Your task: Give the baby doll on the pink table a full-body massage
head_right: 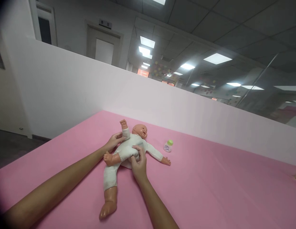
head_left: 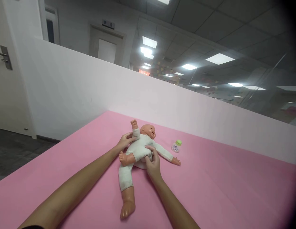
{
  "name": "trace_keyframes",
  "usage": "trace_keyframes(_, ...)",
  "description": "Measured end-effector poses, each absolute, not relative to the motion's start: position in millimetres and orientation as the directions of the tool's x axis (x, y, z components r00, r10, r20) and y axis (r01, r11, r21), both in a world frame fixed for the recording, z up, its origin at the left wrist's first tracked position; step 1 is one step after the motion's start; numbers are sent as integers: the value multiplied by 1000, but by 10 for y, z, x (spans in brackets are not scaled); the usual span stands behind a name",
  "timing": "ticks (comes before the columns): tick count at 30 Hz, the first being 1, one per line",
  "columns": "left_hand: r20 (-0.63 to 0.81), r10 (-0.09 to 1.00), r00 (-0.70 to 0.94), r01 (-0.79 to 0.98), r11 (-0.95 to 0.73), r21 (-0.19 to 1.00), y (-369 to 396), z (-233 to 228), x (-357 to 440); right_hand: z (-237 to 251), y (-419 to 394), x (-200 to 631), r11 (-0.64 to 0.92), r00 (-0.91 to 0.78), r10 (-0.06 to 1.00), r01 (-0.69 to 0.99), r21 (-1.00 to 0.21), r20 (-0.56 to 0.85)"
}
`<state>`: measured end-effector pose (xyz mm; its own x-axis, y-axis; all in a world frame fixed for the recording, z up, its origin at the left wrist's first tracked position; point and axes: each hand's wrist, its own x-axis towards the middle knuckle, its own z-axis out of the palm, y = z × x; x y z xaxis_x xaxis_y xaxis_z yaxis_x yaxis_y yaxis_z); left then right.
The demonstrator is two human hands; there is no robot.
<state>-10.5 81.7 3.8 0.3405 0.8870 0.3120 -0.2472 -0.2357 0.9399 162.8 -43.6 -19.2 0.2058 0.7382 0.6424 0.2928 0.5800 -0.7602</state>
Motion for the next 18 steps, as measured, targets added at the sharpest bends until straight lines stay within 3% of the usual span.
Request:
trace_keyframes(12, 228, 855, 465, -242, -124, 962, 932, 33, -90, -139, -350, 1630, 549, 263, 736, 309, -777, 624)
trace_keyframes(18, 268, 866, 423, -192, -203, 960, 784, 78, -165, -138, -428, 1614, 548, 188, 771, 290, -785, 608)
